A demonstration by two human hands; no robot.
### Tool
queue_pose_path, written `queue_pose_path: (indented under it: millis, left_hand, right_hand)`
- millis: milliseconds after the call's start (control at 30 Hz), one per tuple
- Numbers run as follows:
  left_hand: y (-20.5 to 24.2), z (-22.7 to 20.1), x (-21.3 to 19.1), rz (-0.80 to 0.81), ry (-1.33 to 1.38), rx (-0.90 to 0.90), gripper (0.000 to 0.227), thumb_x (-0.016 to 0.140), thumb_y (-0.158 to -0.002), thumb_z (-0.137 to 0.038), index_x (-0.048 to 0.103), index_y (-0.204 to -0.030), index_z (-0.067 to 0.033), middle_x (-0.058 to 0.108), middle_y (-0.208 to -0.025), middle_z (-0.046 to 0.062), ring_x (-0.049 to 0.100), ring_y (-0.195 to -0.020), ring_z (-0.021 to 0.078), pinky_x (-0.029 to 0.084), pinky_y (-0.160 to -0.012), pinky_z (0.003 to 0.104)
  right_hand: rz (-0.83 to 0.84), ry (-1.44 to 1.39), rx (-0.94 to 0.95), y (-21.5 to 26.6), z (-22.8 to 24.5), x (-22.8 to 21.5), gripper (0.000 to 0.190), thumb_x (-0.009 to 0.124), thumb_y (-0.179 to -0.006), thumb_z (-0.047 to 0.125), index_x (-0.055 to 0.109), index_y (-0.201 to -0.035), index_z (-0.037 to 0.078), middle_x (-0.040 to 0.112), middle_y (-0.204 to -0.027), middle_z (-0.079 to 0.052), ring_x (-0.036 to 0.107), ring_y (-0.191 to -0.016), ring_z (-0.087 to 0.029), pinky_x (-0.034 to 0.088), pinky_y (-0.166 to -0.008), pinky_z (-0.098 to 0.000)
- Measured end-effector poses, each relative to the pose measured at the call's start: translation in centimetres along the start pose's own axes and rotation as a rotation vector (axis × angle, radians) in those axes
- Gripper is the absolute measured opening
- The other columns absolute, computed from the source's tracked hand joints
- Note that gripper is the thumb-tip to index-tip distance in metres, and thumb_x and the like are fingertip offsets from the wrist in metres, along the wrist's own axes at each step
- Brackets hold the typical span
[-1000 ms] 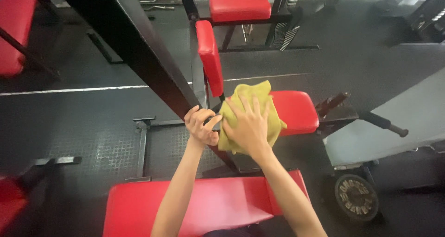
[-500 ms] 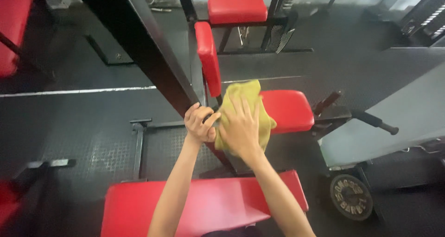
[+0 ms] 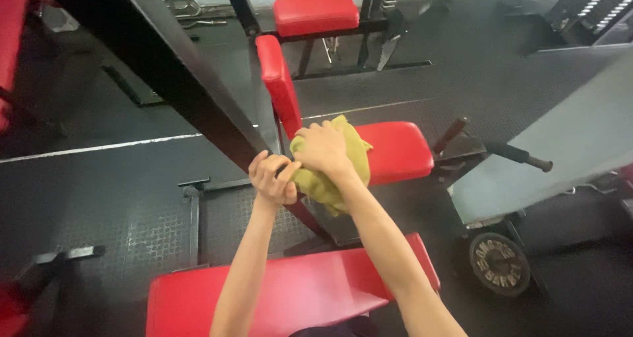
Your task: Wiping down various parts of gym weight benches and frames with a yellow cloth.
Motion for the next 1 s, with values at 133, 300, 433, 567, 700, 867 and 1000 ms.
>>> queue_pose_path:
  millis: [133,300,433,567,700,867,1000]
  left_hand:
    - [0.6,0.6,-0.1,0.014,0.029,0.016,0.052,0.035,-0.102,-0.044,0.081,-0.106,-0.0208,0.068,-0.089,0.003,0.064,-0.08,0.02,0.047,-0.107,0.047]
    - [2.1,1.4,0.1,0.009,0.058,0.074,0.053,0.035,-0.107,-0.044,0.08,-0.102,-0.0171,0.067,-0.089,0.007,0.065,-0.082,0.0225,0.047,-0.106,0.05]
    - [-1.5,0.4,-0.8,-0.012,0.037,0.079,0.059,0.028,-0.109,-0.046,0.079,-0.101,-0.016,0.066,-0.084,0.006,0.063,-0.076,0.0212,0.046,-0.108,0.049]
    - [-1.6,0.3,-0.8,-0.042,0.028,0.085,0.057,0.027,-0.108,-0.04,0.079,-0.1,-0.0182,0.065,-0.081,0.005,0.06,-0.071,0.0191,0.048,-0.107,0.048]
    - [-1.8,0.4,-0.8,-0.043,0.003,0.08,0.055,0.029,-0.107,-0.042,0.078,-0.098,-0.0196,0.063,-0.082,0.004,0.059,-0.073,0.0187,0.047,-0.109,0.048]
    - [-1.7,0.2,-0.9,-0.01,-0.035,0.061,0.052,0.03,-0.105,-0.039,0.077,-0.099,-0.0196,0.065,-0.083,0.003,0.061,-0.073,0.0186,0.048,-0.108,0.048]
    - [-1.1,0.6,-1.1,0.01,-0.012,0.04,0.049,0.032,-0.103,-0.038,0.077,-0.099,-0.0192,0.064,-0.083,0.002,0.061,-0.074,0.0176,0.048,-0.108,0.048]
  right_hand:
    - [-0.13,0.087,-0.022,0.3,1.0,0.3,0.051,0.066,-0.069,0.057,0.073,-0.112,0.032,0.07,-0.11,0.001,0.06,-0.115,-0.032,0.043,-0.097,-0.0683]
    - [-0.276,0.037,-0.051,7.8,3.7,-4.8,0.049,0.069,-0.072,0.042,0.069,-0.117,0.022,0.062,-0.137,-0.005,0.051,-0.13,-0.033,0.036,-0.107,-0.0737]
    - [-0.447,0.015,-0.165,13.7,5.1,-6.0,0.048,0.076,-0.071,0.024,0.07,-0.117,0.014,0.06,-0.143,-0.012,0.047,-0.139,-0.039,0.028,-0.115,-0.0727]
    - [-0.729,-0.079,-0.177,15.8,2.4,-4.3,0.059,0.079,-0.071,0.028,0.066,-0.129,0.028,0.052,-0.151,-0.005,0.045,-0.142,-0.039,0.033,-0.116,-0.0662]
    - [-0.716,-0.105,-0.121,14.9,2.1,-5.6,0.059,0.079,-0.075,0.044,0.065,-0.132,0.034,0.057,-0.145,-0.005,0.048,-0.139,-0.039,0.032,-0.118,-0.0646]
    - [-0.718,-0.075,0.024,11.3,-0.3,-8.4,0.046,0.066,-0.085,0.064,0.078,-0.111,0.028,0.071,-0.118,-0.012,0.06,-0.125,-0.039,0.038,-0.114,-0.0643]
    - [-0.192,-0.038,0.19,5.4,-7.1,-6.6,0.067,0.033,-0.091,0.083,0.067,-0.126,0.038,0.065,-0.134,-0.004,0.051,-0.137,-0.034,0.023,-0.121,-0.0652]
Point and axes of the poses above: each hand's wrist, its own y-axis away from the middle knuckle, its own x-axis out of the palm, z = x × y, the point moved 6 cm from there along -y, towards the middle knuckle
